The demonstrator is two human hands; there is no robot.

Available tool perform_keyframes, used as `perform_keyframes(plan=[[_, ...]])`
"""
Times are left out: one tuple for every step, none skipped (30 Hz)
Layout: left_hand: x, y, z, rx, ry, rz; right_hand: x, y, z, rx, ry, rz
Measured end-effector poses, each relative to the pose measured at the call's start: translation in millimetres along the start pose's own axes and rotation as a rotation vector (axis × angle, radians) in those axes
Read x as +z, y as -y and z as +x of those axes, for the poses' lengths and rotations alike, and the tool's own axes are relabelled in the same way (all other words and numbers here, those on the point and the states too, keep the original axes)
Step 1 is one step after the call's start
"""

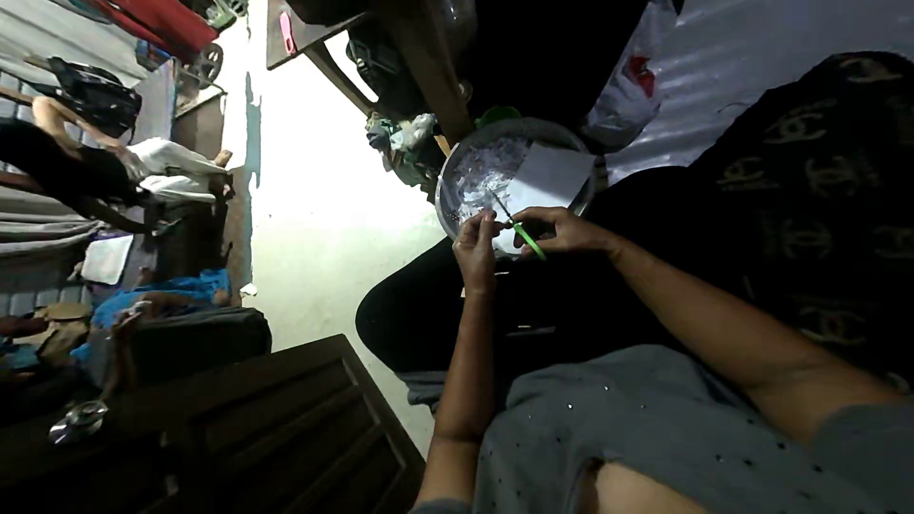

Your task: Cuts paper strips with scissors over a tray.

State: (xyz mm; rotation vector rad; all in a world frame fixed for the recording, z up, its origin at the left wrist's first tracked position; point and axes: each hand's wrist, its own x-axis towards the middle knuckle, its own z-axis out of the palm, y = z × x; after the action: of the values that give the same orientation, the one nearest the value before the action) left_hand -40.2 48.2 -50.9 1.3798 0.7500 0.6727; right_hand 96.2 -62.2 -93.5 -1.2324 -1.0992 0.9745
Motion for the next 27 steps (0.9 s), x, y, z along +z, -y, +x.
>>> perform_keyframes(plan=[[0.5,0.5,0.1,0.003,-0.005,-0.007,-0.6,-0.4,0.2,0.001,-0.001,-0.006],[0.7,0.9,0.1,0.007,-0.008,-0.014,-0.8,-0.9,0.5,0.002,-0.001,-0.013],[0.7,0.9,0.1,0.010,-0.009,-0.018,-0.9,-1.5,0.8,0.006,0.002,-0.015],[0.3,0.8,0.1,0.013,-0.007,-0.020,-0.6,-1.7,1.0,0.009,0.002,-0.015],[-0.1,0.7,0.1,0.017,-0.003,-0.020,-0.7,-2.0,1.4,0.012,0.006,-0.012],[-0.6,0.8,0.3,0.024,0.001,-0.018,-1.0,-2.7,2.0,0.010,0.013,-0.009],[-1.2,0.7,0.2,0.031,0.005,-0.013,-1.1,-2.8,2.3,0.011,0.020,-0.009],[-1.6,0.8,0.0,0.034,0.010,-0.010,-1.2,-2.9,2.4,0.014,0.023,-0.011],[-1.8,1.4,-0.1,0.035,0.014,-0.007,-1.2,-2.7,2.4,0.016,0.023,-0.012],[-1.8,2.4,-0.2,0.037,0.014,-0.007,-1.0,-1.9,2.1,0.022,0.021,-0.012],[-1.8,3.1,-0.2,0.039,0.016,-0.006,-0.7,-1.0,2.0,0.027,0.016,-0.008],[-1.6,3.6,0.0,0.038,0.018,-0.005,-0.8,0.0,2.1,0.032,0.015,-0.006],[-1.2,3.5,0.3,0.033,0.019,-0.002,-0.9,0.4,2.6,0.034,0.015,-0.007],[-1.0,2.8,0.4,0.022,0.021,0.002,-0.7,0.3,3.3,0.035,0.013,-0.008],[-1.2,2.2,0.4,0.015,0.021,0.008,-0.6,0.0,4.1,0.039,0.011,-0.004],[-2.0,1.8,0.1,0.010,0.026,0.022,-0.6,-0.1,4.6,0.043,0.009,0.000],[-3.6,0.6,-1.0,0.004,0.043,0.048,-0.6,-1.2,4.9,0.040,0.004,0.000],[-5.7,-0.8,-3.2,-0.007,0.072,0.084,-0.9,-4.0,4.0,0.035,-0.006,-0.010],[-6.0,0.7,-4.7,-0.016,0.086,0.104,-1.9,-8.1,0.6,0.039,-0.017,-0.035],[-4.2,5.1,-4.9,-0.027,0.084,0.100,-3.8,-14.7,-4.5,0.049,-0.034,-0.072],[-1.0,11.0,-2.2,-0.032,0.061,0.061,-6.5,-21.3,-8.3,0.058,-0.052,-0.107],[1.0,17.7,1.5,-0.020,0.037,0.016,-8.6,-26.8,-9.1,0.068,-0.058,-0.133],[2.0,24.3,4.4,0.004,0.022,-0.009,-9.5,-30.8,-7.8,0.063,-0.063,-0.140],[3.2,28.3,6.2,0.023,0.018,-0.009,-10.8,-33.2,-5.6,0.051,-0.061,-0.129],[3.9,27.9,8.4,0.026,0.023,0.009,-12.1,-33.4,-1.9,0.034,-0.058,-0.106],[3.9,24.4,9.8,0.019,0.031,0.027,-13.0,-32.7,-0.1,0.019,-0.063,-0.067],[3.8,21.4,10.6,0.010,0.039,0.044,-13.7,-32.1,1.3,0.011,-0.067,-0.031]])
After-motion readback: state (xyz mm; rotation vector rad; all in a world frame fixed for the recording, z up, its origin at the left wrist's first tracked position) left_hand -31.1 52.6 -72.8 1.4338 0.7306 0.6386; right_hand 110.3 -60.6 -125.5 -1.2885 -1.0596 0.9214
